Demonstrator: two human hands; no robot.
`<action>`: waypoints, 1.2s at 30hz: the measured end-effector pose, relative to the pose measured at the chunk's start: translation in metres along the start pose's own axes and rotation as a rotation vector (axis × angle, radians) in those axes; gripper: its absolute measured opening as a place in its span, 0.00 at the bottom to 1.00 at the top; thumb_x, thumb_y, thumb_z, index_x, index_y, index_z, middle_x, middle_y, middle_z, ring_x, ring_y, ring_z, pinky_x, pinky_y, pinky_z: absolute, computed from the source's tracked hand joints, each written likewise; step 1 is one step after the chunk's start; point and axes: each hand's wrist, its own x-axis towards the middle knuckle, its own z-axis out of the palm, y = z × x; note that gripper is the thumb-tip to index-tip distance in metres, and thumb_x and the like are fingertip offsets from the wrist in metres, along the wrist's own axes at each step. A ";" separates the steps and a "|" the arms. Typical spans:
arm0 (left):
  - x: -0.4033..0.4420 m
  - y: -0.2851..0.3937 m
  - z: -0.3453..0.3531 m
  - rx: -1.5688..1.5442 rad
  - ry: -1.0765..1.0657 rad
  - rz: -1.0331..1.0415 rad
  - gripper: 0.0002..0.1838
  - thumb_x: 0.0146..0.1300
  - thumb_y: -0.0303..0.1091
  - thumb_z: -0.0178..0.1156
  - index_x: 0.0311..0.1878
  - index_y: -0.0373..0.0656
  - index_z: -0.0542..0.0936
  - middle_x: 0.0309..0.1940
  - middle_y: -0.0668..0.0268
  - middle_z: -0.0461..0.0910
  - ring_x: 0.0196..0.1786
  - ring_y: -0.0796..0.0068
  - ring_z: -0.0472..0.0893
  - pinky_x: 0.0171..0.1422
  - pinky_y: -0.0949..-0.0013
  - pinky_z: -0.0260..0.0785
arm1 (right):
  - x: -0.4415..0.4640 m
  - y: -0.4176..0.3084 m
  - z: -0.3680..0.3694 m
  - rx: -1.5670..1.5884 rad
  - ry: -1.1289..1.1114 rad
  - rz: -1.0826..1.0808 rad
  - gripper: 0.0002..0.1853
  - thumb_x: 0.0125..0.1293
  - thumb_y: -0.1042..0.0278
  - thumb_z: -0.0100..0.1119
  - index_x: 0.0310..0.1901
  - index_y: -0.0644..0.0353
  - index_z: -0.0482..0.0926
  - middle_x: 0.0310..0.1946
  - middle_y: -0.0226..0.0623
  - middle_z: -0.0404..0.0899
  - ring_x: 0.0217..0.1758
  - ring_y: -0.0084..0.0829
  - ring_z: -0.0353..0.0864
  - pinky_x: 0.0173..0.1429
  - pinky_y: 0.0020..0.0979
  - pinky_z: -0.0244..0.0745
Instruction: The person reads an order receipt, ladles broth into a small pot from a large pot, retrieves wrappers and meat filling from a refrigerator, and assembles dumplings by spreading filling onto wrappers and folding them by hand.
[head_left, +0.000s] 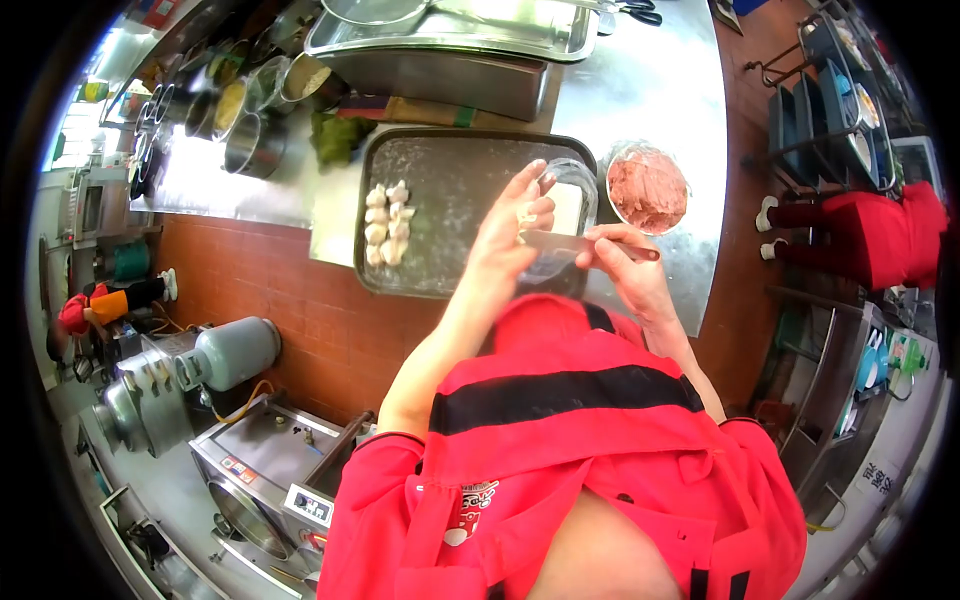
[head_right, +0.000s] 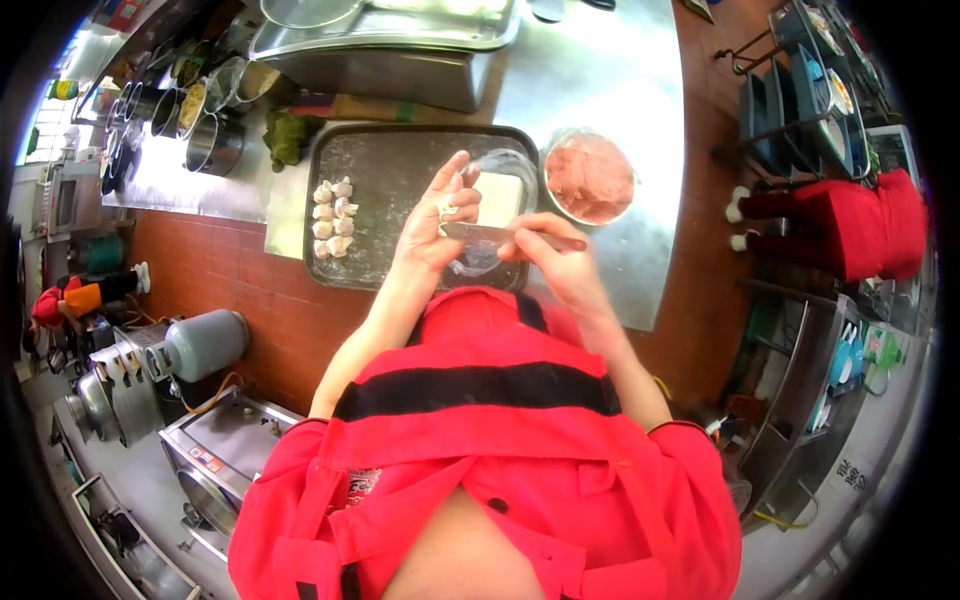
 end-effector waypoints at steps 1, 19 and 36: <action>0.000 0.000 0.003 0.010 0.018 0.020 0.19 0.65 0.26 0.58 0.59 0.39 0.69 0.42 0.61 0.72 0.31 0.80 0.69 0.31 0.81 0.65 | 0.005 -0.002 0.000 -0.031 -0.011 -0.022 0.08 0.68 0.76 0.54 0.46 0.67 0.78 0.38 0.39 0.80 0.39 0.30 0.82 0.47 0.31 0.79; -0.086 0.133 -0.069 1.859 0.590 0.500 0.08 0.65 0.33 0.55 0.40 0.40 0.80 0.37 0.55 0.78 0.41 0.62 0.77 0.48 0.64 0.70 | 0.048 -0.008 -0.028 -0.164 0.001 -0.139 0.16 0.73 0.58 0.47 0.36 0.63 0.76 0.32 0.34 0.77 0.30 0.23 0.73 0.38 0.28 0.71; -0.124 0.134 -0.101 2.365 0.610 0.701 0.21 0.58 0.30 0.61 0.57 0.43 0.73 0.55 0.56 0.72 0.56 0.48 0.69 0.61 0.53 0.63 | 0.090 0.035 0.012 -1.458 -0.238 0.001 0.12 0.59 0.59 0.56 0.37 0.59 0.75 0.37 0.43 0.78 0.42 0.46 0.79 0.44 0.44 0.73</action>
